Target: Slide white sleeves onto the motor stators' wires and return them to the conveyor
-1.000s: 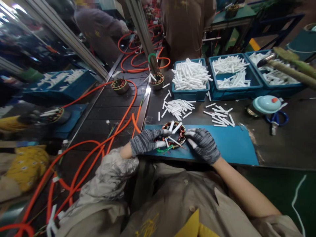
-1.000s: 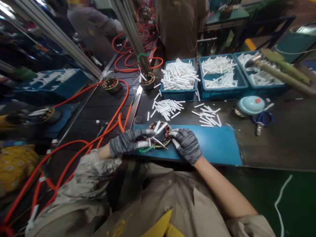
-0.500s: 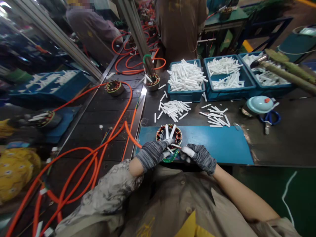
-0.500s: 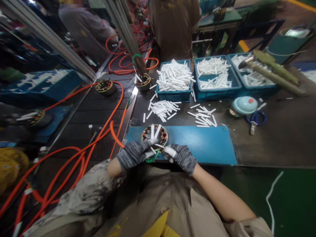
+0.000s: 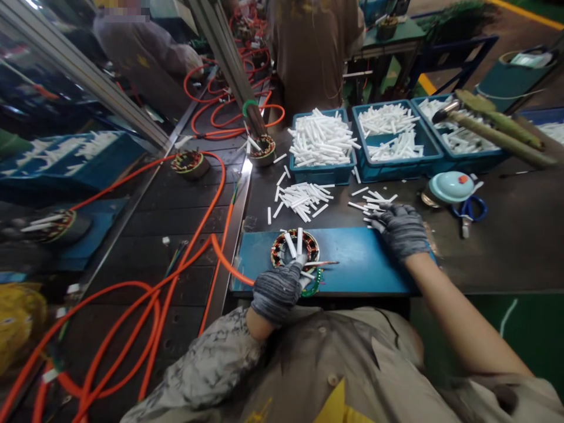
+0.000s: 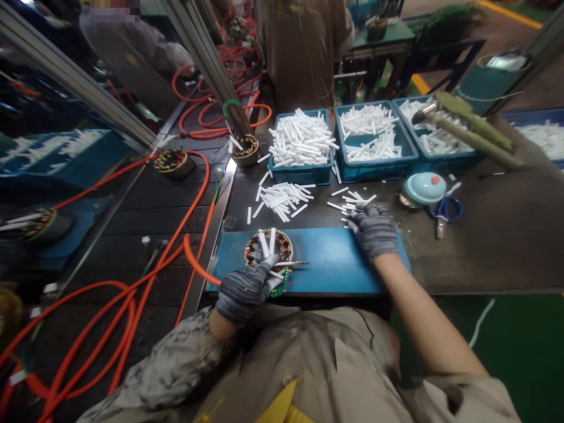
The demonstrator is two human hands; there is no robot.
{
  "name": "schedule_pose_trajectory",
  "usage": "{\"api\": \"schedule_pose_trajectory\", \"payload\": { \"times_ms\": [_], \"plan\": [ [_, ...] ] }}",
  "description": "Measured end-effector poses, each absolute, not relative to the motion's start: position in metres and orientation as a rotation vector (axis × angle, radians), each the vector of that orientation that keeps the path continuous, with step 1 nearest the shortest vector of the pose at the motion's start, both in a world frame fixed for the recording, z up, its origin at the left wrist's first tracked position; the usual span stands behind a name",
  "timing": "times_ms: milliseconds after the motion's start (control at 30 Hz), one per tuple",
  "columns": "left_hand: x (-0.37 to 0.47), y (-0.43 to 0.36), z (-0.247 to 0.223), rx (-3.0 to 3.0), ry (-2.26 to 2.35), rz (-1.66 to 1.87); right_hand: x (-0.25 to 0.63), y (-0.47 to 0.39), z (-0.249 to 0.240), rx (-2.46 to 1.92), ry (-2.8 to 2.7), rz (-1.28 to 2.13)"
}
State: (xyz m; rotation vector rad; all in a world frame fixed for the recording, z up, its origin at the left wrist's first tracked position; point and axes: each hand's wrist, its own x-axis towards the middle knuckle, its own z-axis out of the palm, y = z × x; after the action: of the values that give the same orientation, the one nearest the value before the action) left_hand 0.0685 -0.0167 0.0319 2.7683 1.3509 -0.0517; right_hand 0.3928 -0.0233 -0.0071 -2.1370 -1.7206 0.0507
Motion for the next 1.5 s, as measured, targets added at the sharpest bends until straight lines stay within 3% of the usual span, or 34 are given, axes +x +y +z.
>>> {"api": "schedule_pose_trajectory", "payload": {
  "times_ms": [233,433,633,767,933,1167,1500],
  "plan": [
    [0.078,-0.016,0.036,2.673,1.424,-0.133,0.406,-0.009,-0.021,-2.102,-2.070,-0.154],
    [0.076,-0.016,0.038,2.683,1.401,-0.183,0.410,0.003,-0.017,-2.047,-2.174,0.018],
    [0.075,-0.016,0.036,2.692,1.365,-0.097,0.379,-0.020,0.009,-1.887,-1.908,0.082],
    [0.075,-0.017,0.033,2.686,1.359,-0.063,0.329,-0.065,0.022,-1.646,-1.530,0.520],
    [0.075,-0.018,0.032,2.727,1.345,-0.024,0.306,-0.083,0.015,-1.598,-1.438,0.641],
    [0.074,-0.019,0.031,2.734,1.341,-0.018,0.316,-0.077,0.007,-1.503,-1.527,0.602],
    [0.073,-0.020,0.029,2.750,1.371,0.001,0.326,-0.073,0.016,-1.427,-1.779,0.836]
  ]
}}
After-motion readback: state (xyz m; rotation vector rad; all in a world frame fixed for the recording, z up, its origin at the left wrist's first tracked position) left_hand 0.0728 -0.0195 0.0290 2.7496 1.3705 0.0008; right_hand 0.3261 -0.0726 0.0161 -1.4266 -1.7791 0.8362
